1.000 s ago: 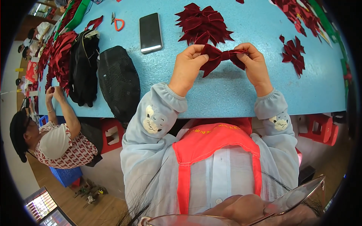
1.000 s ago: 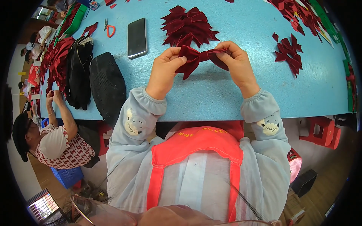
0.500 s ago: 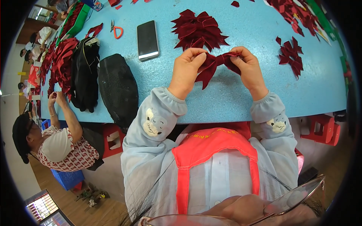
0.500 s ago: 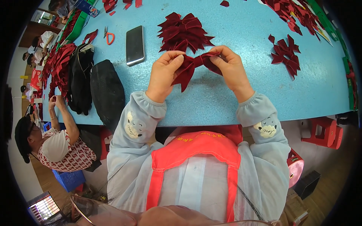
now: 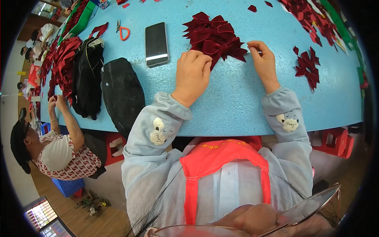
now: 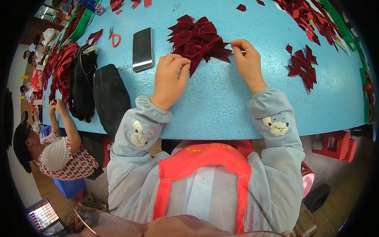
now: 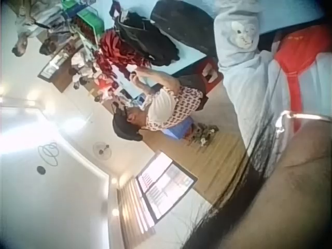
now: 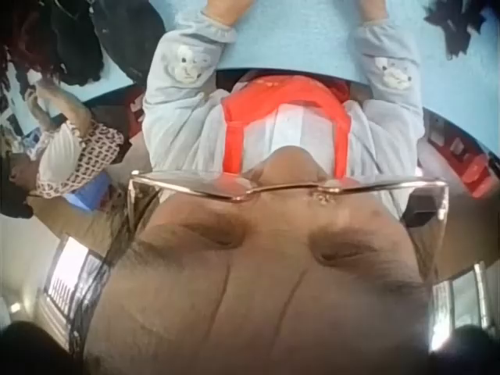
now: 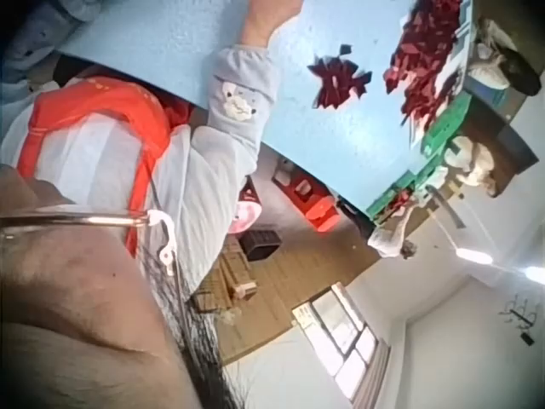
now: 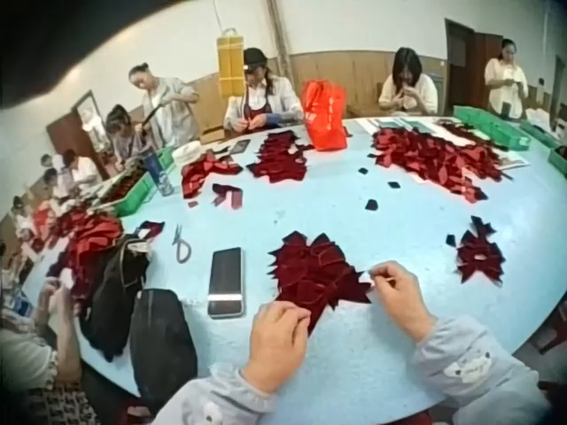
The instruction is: Folding and assembling small red fabric pieces into decorative bow shapes.
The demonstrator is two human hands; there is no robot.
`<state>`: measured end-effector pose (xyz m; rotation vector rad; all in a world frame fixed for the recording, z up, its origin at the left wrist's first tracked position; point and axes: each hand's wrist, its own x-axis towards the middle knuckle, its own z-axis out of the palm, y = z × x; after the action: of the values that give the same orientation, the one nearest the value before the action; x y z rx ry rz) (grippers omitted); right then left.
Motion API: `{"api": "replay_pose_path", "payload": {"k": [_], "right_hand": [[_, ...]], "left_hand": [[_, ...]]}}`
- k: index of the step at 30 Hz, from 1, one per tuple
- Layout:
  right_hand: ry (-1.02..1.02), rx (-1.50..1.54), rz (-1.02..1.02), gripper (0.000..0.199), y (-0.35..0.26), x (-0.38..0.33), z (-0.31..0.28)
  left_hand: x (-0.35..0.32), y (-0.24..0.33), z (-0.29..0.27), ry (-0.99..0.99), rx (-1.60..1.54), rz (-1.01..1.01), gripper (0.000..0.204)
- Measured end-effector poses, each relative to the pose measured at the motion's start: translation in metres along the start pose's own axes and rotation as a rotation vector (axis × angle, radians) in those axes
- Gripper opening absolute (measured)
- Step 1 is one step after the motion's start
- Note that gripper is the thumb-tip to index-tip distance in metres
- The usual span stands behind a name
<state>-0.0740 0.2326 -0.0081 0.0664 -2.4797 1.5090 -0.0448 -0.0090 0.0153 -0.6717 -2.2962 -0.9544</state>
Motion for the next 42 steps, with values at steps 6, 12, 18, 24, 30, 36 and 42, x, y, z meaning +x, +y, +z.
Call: {"api": "replay_pose_path", "payload": {"k": [6, 12, 18, 24, 30, 36, 42], "right_hand": [[0.044, 0.102, -0.046, 0.014, -0.013, 0.013, 0.014], [-0.139, -0.191, -0.339, 0.011, -0.029, 0.023, 0.015], [-0.124, -0.022, -0.301, 0.009, -0.029, 0.019, 0.018], [-0.181, -0.055, -0.386, 0.009, -0.023, 0.017, 0.022], [-0.221, -0.127, -0.494, 0.011, -0.024, 0.015, 0.023], [-0.169, -0.18, -0.565, 0.011, -0.029, 0.018, 0.018], [-0.065, -0.283, -0.709, 0.018, -0.054, 0.013, 0.023]], "left_hand": [[0.024, -0.008, 0.016, 0.023, 0.075, -0.006, 0.014], [0.045, -0.024, 0.021, -0.171, 0.22, 0.022, 0.014], [0.045, -0.032, 0.018, -0.18, 0.145, 0.08, 0.014], [0.041, -0.027, 0.015, -0.214, 0.176, 0.042, 0.015], [0.051, -0.034, 0.017, -0.334, 0.285, 0.116, 0.013], [0.057, -0.035, 0.017, -0.315, 0.238, 0.195, 0.013], [0.053, -0.008, -0.001, -0.282, 0.176, 0.255, 0.019]]}}
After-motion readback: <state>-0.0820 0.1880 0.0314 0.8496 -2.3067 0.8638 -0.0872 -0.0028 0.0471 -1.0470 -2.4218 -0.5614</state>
